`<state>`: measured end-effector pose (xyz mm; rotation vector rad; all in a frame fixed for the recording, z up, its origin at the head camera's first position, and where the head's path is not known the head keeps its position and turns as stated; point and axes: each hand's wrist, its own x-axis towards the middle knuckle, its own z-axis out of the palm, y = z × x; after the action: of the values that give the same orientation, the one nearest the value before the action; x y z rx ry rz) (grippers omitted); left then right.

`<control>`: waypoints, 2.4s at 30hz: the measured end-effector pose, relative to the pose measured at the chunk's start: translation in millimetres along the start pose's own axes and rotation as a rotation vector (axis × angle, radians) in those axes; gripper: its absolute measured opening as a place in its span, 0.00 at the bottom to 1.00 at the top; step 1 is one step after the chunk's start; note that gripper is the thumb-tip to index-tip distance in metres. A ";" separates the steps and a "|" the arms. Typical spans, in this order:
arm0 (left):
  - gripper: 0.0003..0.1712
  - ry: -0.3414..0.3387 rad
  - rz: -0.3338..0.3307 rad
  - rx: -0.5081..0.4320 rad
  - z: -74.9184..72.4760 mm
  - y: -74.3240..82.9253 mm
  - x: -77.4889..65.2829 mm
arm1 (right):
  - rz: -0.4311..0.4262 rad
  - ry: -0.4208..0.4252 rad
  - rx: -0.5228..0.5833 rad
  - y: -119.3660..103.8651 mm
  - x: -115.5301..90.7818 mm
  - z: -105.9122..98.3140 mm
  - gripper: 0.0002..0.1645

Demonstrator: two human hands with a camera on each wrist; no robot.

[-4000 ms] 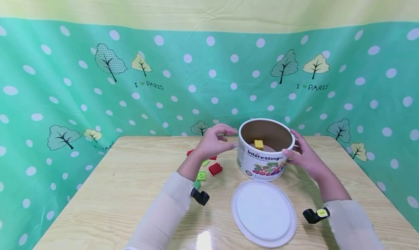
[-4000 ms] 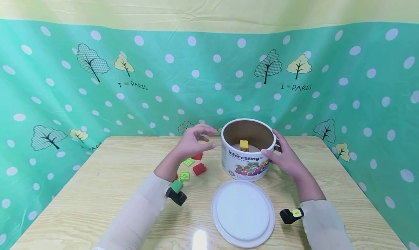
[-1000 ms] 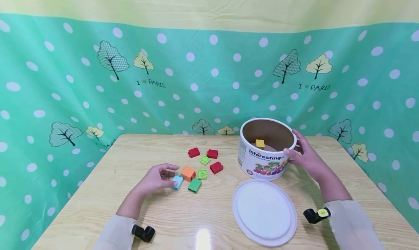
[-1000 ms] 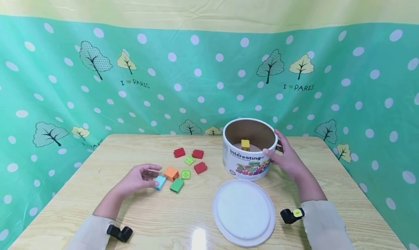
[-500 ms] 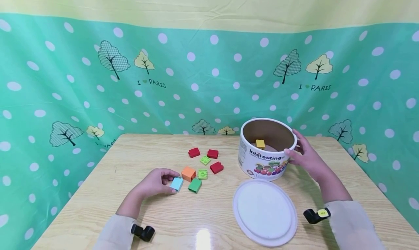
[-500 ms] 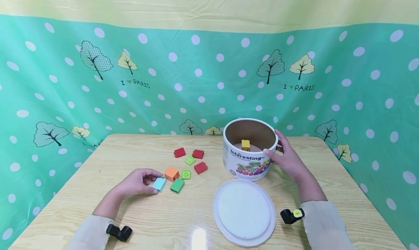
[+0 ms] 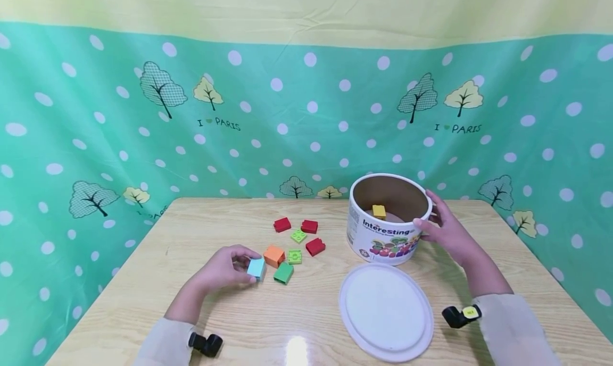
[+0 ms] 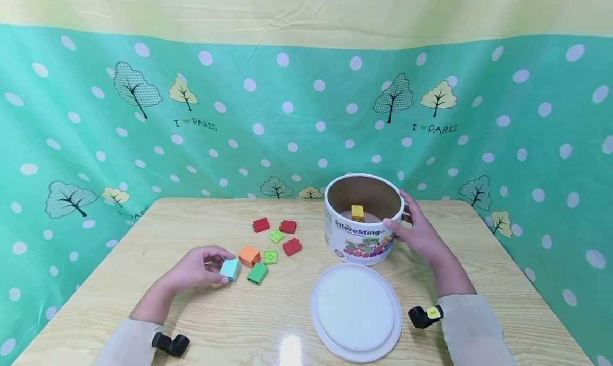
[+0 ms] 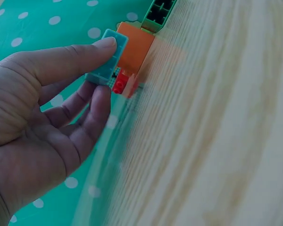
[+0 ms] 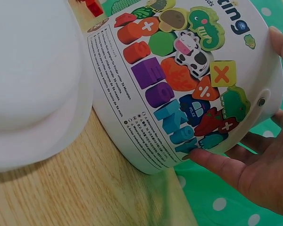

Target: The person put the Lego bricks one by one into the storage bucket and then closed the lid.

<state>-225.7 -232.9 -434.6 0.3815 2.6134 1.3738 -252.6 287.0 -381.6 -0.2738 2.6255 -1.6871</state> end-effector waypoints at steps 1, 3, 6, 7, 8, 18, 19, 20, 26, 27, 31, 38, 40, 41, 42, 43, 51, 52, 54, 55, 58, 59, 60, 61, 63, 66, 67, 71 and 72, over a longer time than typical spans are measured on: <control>0.28 -0.002 -0.003 -0.022 0.1 0.7 -0.3 | 0.003 0.000 -0.001 0.1 0.0 0.0 0.56; 0.28 -0.012 0.001 -0.060 0.2 2.4 -1.1 | 0.009 0.003 -0.006 0.4 0.1 0.0 0.56; 0.29 -0.015 0.020 -0.088 -0.2 5.5 -2.3 | 0.015 0.003 -0.012 0.5 0.3 0.0 0.56; 0.29 -0.012 0.025 -0.092 -0.3 6.1 -2.3 | 0.016 0.004 -0.013 0.7 0.3 -0.1 0.56; 0.29 -0.008 0.030 -0.099 -0.2 7.0 -2.4 | 0.017 0.004 -0.015 1.0 0.4 -0.2 0.56; 0.27 0.117 0.054 -0.183 9.7 20.7 1.5 | 0.016 0.006 -0.007 1.9 1.1 -0.4 0.56; 0.27 0.127 0.056 -0.195 11.4 22.8 2.0 | 0.013 0.004 -0.003 1.7 1.0 -0.4 0.56; 0.27 0.136 0.057 -0.209 12.9 25.1 2.5 | 0.012 0.003 0.001 1.2 0.7 -0.2 0.56; 0.28 0.196 0.050 -0.255 19.6 38.6 5.4 | 0.008 0.002 0.005 -0.6 -0.1 0.8 0.56; 0.28 0.204 0.054 -0.259 20.4 40.9 6.3 | 0.011 0.003 0.002 -0.5 -0.2 0.9 0.56; 0.28 0.218 0.072 -0.289 23.3 50.2 10.4 | 0.018 0.011 -0.008 -0.2 -0.6 0.7 0.56; 0.28 0.184 0.089 -0.326 29.9 69.3 16.7 | 0.021 0.009 -0.013 0.6 -0.8 0.3 0.57; 0.28 0.172 0.088 -0.324 32.0 74.7 19.2 | 0.026 0.011 -0.016 0.9 -0.5 0.5 0.57; 0.28 0.170 0.088 -0.317 33.1 77.4 20.6 | 0.027 0.012 -0.015 0.9 -0.4 0.6 0.57; 0.28 0.169 0.086 -0.311 34.1 80.0 22.0 | 0.028 0.011 -0.014 1.3 -0.2 0.5 0.57; 0.28 0.170 0.085 -0.306 35.1 82.5 23.5 | 0.028 0.011 -0.016 1.6 -0.1 0.5 0.56; 0.27 0.166 0.134 -0.306 42.1 99.9 32.9 | 0.029 0.014 -0.014 1.6 0.4 1.0 0.56; 0.26 0.165 0.138 -0.309 43.2 101.8 34.2 | 0.029 0.014 -0.014 1.8 0.5 0.7 0.56; 0.26 0.159 0.129 -0.312 44.8 106.1 36.7 | 0.027 0.012 -0.013 1.6 0.4 0.1 0.56; 0.26 0.157 0.124 -0.309 45.5 108.6 38.1 | 0.025 0.011 -0.013 1.3 0.2 0.0 0.56; 0.26 0.161 0.099 -0.281 46.6 115.9 42.2 | 0.021 0.012 -0.013 1.4 0.4 -0.4 0.56; 0.26 0.158 0.098 -0.276 46.8 118.5 43.6 | 0.019 0.012 -0.012 0.8 -0.1 -0.1 0.56; 0.27 0.156 0.102 -0.271 46.9 121.1 44.8 | 0.020 0.013 -0.013 0.5 -0.3 0.2 0.56; 0.27 0.154 0.111 -0.266 47.0 123.2 46.4 | 0.020 0.013 -0.011 0.2 -0.5 0.4 0.56; 0.27 0.146 0.131 -0.270 47.7 126.9 49.8 | 0.022 0.015 -0.009 0.0 -0.8 0.6 0.56; 0.27 0.131 0.169 -0.282 49.0 131.8 54.9 | 0.018 0.016 -0.008 0.2 -0.6 0.6 0.56; 0.27 0.128 0.179 -0.285 49.5 133.3 56.8 | 0.015 0.015 -0.008 0.4 -0.5 0.6 0.57; 0.27 0.116 0.190 -0.297 51.2 140.0 62.2 | 0.016 0.014 -0.010 0.5 -0.5 0.7 0.56; 0.27 0.113 0.194 -0.299 51.7 141.7 63.5 | 0.018 0.014 -0.011 0.4 -0.6 0.8 0.56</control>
<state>-251.9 -96.2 -348.5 0.5374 2.4525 1.8676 -252.0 286.6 -382.3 -0.2385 2.6395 -1.6762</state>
